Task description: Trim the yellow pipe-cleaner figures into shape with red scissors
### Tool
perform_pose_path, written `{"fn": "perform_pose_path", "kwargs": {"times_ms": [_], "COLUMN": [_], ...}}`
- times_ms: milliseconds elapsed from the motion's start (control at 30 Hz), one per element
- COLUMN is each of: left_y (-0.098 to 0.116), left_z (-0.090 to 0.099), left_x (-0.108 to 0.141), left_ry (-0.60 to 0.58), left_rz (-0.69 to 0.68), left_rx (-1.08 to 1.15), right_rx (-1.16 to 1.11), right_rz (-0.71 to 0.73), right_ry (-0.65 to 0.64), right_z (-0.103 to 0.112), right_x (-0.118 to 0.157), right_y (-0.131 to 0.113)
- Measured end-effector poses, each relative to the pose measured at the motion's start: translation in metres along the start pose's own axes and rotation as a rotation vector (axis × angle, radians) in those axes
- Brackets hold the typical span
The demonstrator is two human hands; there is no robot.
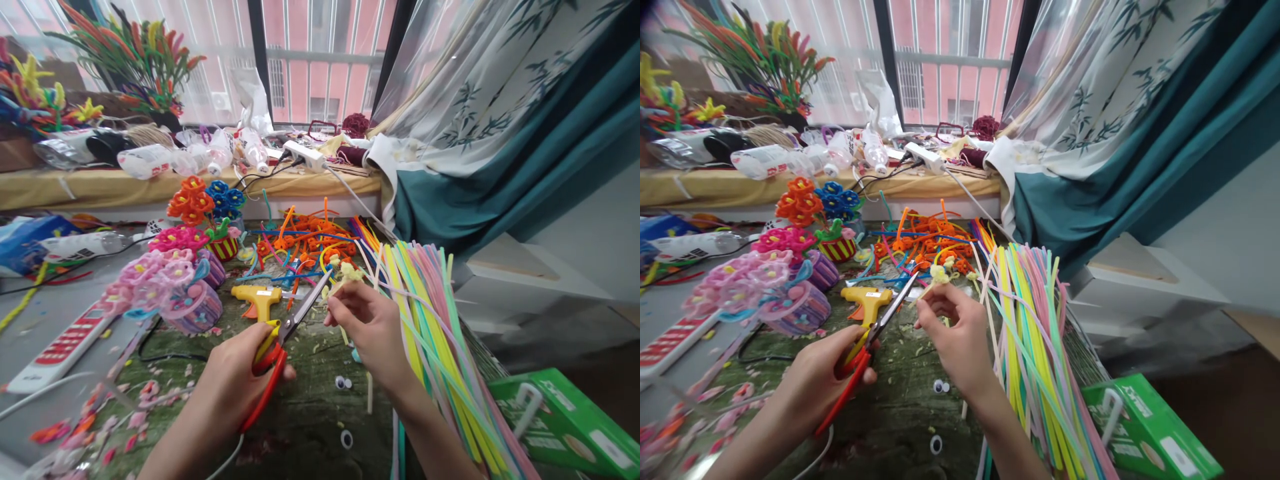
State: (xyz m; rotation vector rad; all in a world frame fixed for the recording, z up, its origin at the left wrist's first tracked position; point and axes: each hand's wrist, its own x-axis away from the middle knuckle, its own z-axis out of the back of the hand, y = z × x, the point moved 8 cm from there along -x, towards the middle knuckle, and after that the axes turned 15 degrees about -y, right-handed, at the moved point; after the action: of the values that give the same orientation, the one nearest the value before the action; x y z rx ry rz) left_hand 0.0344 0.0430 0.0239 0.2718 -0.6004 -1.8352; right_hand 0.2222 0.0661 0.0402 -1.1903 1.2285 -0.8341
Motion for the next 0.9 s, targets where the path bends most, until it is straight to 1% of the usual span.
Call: {"fn": "perform_pose_path", "kwargs": {"times_ms": [100,167,367,467,600,700,900], "left_y": [-0.002,0.001,0.013,0.015,0.020,0.025,0.027], "left_z": [-0.001,0.002,0.009,0.007,0.007,0.008,0.008], "left_x": [0.002,0.002,0.003,0.005,0.007,0.008,0.008], "left_ry": [-0.019,-0.002,0.090,0.105,0.129,0.150,0.187], "left_rz": [0.043,0.040,-0.078,-0.122,-0.185,-0.230,-0.278], "left_rx": [-0.004,-0.012,-0.072,-0.141,-0.207,-0.233,-0.266], "right_rx": [-0.041,-0.063,-0.068,-0.075,-0.066,-0.059,-0.044], "right_rz": [-0.013,-0.018,-0.026,-0.027,-0.021,-0.024,-0.029], "right_ry": [-0.048,-0.069,-0.060,-0.032,-0.027,-0.027,-0.024], "right_z": [-0.005,-0.007,-0.006,-0.004,-0.003,-0.003,-0.003], "right_x": [-0.001,-0.001,-0.001,-0.001,-0.001,-0.001,-0.001], "right_y": [0.002,0.003,0.005,0.005,0.004,0.004,0.004]}}
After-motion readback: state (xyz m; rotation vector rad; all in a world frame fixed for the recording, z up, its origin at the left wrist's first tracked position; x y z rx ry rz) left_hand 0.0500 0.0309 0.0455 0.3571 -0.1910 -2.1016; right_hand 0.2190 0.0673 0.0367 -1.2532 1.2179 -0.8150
